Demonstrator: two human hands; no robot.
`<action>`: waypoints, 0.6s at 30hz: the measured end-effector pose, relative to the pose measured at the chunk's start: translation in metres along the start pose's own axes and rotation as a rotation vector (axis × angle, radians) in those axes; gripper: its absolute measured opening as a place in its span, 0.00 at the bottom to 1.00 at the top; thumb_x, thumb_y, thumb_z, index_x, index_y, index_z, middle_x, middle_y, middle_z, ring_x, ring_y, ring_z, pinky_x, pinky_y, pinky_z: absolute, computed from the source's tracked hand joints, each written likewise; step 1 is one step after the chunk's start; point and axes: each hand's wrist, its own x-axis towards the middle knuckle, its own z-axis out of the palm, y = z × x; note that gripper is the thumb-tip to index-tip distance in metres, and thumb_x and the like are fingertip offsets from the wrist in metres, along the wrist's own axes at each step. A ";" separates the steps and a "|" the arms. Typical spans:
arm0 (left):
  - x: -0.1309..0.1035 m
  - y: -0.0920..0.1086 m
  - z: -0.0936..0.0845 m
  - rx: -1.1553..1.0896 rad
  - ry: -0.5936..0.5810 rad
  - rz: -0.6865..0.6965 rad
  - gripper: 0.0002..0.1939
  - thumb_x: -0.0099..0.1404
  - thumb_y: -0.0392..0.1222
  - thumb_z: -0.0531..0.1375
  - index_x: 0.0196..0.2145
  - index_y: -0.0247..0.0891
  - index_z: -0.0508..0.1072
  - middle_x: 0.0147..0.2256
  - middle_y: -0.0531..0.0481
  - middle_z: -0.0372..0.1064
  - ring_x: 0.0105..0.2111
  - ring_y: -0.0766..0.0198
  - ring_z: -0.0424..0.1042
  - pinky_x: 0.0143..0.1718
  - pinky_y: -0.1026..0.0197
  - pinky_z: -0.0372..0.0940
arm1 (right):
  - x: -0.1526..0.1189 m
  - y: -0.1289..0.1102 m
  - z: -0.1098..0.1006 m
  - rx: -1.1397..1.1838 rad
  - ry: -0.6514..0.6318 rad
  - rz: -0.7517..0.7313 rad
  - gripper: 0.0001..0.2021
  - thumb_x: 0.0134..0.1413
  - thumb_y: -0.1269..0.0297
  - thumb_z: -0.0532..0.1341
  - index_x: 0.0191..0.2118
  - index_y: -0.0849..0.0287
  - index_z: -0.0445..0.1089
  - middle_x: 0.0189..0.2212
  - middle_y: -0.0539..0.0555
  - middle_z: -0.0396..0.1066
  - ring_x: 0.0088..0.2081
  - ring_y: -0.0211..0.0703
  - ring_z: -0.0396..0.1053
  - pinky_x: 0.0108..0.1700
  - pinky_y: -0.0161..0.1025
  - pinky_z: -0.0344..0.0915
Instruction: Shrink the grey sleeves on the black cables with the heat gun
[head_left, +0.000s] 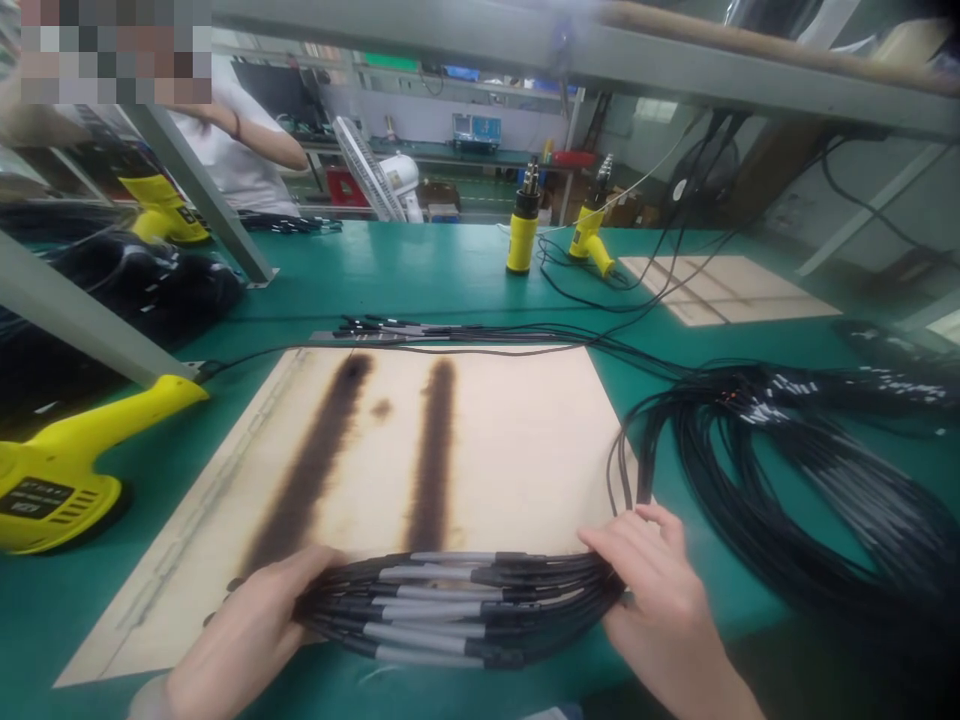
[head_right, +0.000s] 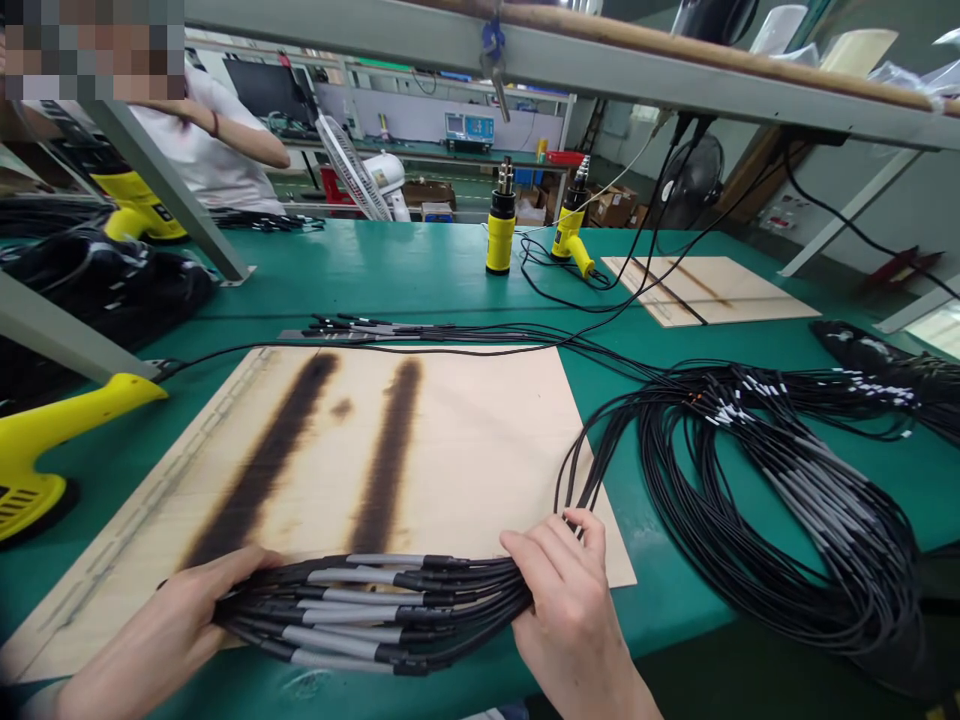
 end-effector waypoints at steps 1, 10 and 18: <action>0.000 -0.001 -0.001 -0.031 -0.040 0.012 0.12 0.52 0.35 0.52 0.35 0.39 0.69 0.32 0.52 0.72 0.33 0.60 0.69 0.35 0.63 0.60 | -0.001 0.000 0.000 0.004 -0.002 0.003 0.16 0.47 0.86 0.48 0.38 0.63 0.64 0.26 0.51 0.63 0.30 0.38 0.61 0.46 0.52 0.54; 0.000 -0.005 -0.008 -0.032 -0.051 0.008 0.10 0.51 0.35 0.53 0.33 0.40 0.69 0.33 0.52 0.72 0.33 0.60 0.69 0.35 0.63 0.61 | -0.011 0.007 0.003 0.003 -0.114 0.029 0.22 0.39 0.87 0.47 0.40 0.61 0.62 0.26 0.50 0.61 0.30 0.40 0.60 0.46 0.51 0.53; -0.016 -0.016 -0.025 0.158 0.096 0.039 0.12 0.53 0.35 0.50 0.34 0.38 0.68 0.31 0.50 0.71 0.31 0.60 0.68 0.33 0.61 0.61 | -0.022 -0.003 0.016 0.070 -0.733 0.201 0.30 0.37 0.82 0.54 0.50 0.55 0.58 0.43 0.54 0.62 0.46 0.50 0.58 0.51 0.52 0.52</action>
